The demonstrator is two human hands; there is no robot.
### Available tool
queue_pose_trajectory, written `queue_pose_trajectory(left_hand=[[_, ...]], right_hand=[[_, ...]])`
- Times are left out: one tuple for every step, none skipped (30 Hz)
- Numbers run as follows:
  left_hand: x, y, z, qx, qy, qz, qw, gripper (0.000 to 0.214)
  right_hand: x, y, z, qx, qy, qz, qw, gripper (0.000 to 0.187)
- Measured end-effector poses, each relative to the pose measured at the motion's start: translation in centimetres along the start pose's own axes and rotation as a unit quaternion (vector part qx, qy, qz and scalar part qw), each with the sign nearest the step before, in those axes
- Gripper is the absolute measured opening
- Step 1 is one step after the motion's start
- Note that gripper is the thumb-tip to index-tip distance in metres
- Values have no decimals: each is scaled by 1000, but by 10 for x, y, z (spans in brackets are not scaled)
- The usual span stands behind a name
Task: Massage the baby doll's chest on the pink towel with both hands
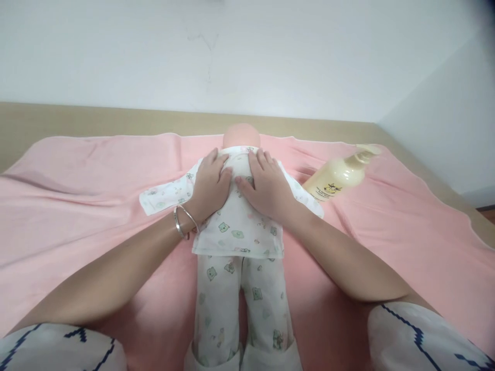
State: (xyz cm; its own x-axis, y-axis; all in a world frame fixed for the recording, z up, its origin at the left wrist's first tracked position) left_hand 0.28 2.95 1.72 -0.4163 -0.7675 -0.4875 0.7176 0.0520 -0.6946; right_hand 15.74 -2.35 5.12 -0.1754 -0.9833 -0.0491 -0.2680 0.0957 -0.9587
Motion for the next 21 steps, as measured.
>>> queue_pose_trajectory(left_hand=[[-2,-1,0,-18,-7,-12,1000,51],[-4,-2,1,-33,-16,-29,999,51],[-6,-3,1,-44,-26,-46,998,52],[-8,-4,1,-49,-37,-64,996,53],[-9,-5,1,-50,-45,-79,995,54],[-10,-7,2,-52,-49,-89,993,55],[-11,-8,3,-55,-48,-94,993,56],[-10,-9,5,-59,-37,-97,993,57],[-9,-10,8,-61,-19,-101,993,56],[-6,-11,12,-62,1,-105,993,55],[-2,-11,18,-64,19,-109,992,54],[2,-12,25,-68,33,-114,991,54],[6,-13,33,-74,43,-120,989,55],[10,-14,41,-83,52,-128,987,56],[14,-16,48,-93,63,-138,984,57],[15,-19,54,-101,74,-149,981,56],[15,-22,59,-104,84,-159,978,54],[13,-25,61,-102,88,-169,976,50],[10,-28,61,-94,85,-178,976,46],[6,-31,58,-84,75,-184,976,41],[1,-33,54,-75,62,-188,977,37]], right_hand=[[4,-2,-2,14,18,5,1000,77],[9,-4,-4,31,31,9,999,78],[15,-6,-7,53,34,13,998,77],[22,-8,-10,75,29,16,997,75],[28,-10,-13,97,19,18,995,72],[33,-12,-15,114,6,20,993,69],[37,-14,-16,124,-5,21,992,67],[38,-15,-17,122,-13,21,992,66],[36,-15,-16,110,-16,19,994,65],[32,-15,-13,90,-15,13,996,65],[25,-15,-10,67,-9,6,998,65],[17,-14,-6,45,-1,-3,999,65],[8,-12,-2,28,6,-11,1000,65],[-1,-11,1,16,9,-18,1000,65],[-8,-9,4,10,9,-21,1000,65],[-13,-7,7,9,6,-19,1000,64],[-15,-6,8,12,0,-14,1000,63],[-15,-5,8,18,-8,-4,1000,61],[-12,-5,6,28,-16,8,999,59],[-7,-6,4,40,-21,22,999,57],[-1,-7,1,56,-24,35,998,55]])
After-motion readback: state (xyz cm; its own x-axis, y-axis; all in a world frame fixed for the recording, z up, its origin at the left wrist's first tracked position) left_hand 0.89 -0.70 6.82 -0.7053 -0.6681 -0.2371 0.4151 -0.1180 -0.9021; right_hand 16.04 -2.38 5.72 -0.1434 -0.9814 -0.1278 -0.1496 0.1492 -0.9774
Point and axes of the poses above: each hand's wrist, its own x-axis away from the middle knuckle, its own y-axis out of the palm, z = x × y, the point moved 2 cm from there along -x, towards the middle knuckle, and after that the axes turned 14 degrees about y, right-handed, at the moved point
